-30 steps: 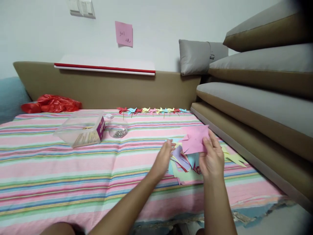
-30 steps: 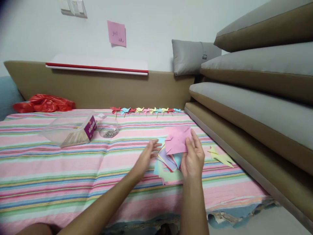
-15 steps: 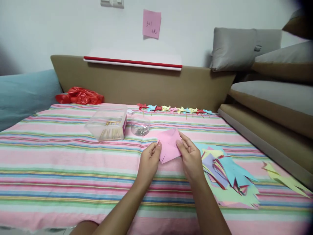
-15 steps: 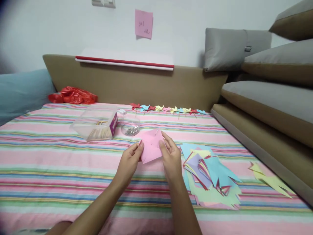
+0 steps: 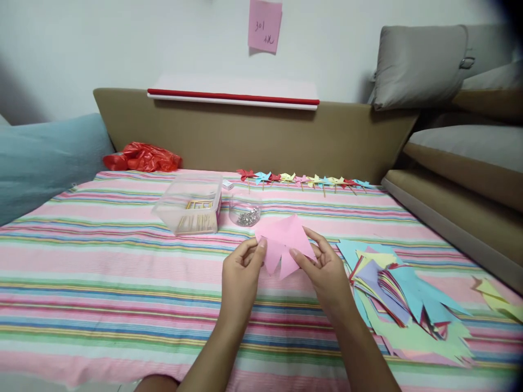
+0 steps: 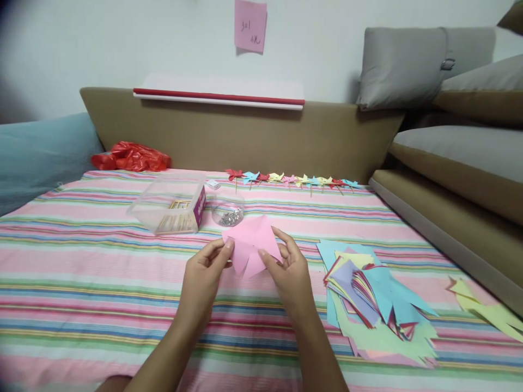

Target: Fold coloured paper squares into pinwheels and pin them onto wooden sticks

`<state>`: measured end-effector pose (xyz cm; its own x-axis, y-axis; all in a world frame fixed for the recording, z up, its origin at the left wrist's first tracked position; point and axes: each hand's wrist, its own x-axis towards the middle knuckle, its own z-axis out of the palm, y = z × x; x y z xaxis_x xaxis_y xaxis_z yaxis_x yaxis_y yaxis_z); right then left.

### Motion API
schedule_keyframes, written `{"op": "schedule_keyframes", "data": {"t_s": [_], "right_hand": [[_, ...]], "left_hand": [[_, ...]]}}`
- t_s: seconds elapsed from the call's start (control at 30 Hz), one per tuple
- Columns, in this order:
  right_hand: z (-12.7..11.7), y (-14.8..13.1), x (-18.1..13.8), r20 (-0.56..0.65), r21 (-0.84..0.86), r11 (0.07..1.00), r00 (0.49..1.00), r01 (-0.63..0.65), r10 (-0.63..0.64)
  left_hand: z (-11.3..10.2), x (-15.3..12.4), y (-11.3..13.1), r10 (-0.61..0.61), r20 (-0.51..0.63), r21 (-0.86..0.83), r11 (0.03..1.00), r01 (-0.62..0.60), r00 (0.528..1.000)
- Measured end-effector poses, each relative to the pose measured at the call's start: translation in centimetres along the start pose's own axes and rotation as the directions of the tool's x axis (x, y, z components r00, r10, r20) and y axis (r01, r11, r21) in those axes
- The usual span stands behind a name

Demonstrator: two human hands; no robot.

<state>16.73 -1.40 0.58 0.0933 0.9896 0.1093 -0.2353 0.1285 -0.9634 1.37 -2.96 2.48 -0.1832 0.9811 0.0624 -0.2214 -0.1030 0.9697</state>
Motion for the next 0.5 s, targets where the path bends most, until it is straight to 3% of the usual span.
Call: {"op": "schedule_keyframes", "data": {"t_s": [0.13, 0.23, 0.37, 0.5], "right_hand": [[-0.5, 0.5, 0.0, 0.028, 0.038, 0.998, 0.999, -0.040, 0.039], [-0.8, 0.6, 0.0, 0.011, 0.047, 0.998, 0.999, -0.049, 0.048], [-1.2, 0.5, 0.2, -0.106, 0.043, 0.999, 0.994, 0.001, 0.003], [-1.7, 0.4, 0.5, -0.115, -0.015, 0.996, 0.990, 0.082, -0.084]], "left_hand": [[-0.3, 0.3, -0.2, -0.014, -0.068, -0.051, 0.999, 0.010, 0.998], [-0.4, 0.7, 0.0, -0.026, -0.027, -0.046, 0.999, 0.025, 0.999], [-0.5, 1.2, 0.0, -0.131, 0.108, -0.042, 0.990, 0.137, 0.985], [-0.9, 1.1, 0.1, -0.253, 0.357, 0.090, 0.967, 0.236, 0.899]]}}
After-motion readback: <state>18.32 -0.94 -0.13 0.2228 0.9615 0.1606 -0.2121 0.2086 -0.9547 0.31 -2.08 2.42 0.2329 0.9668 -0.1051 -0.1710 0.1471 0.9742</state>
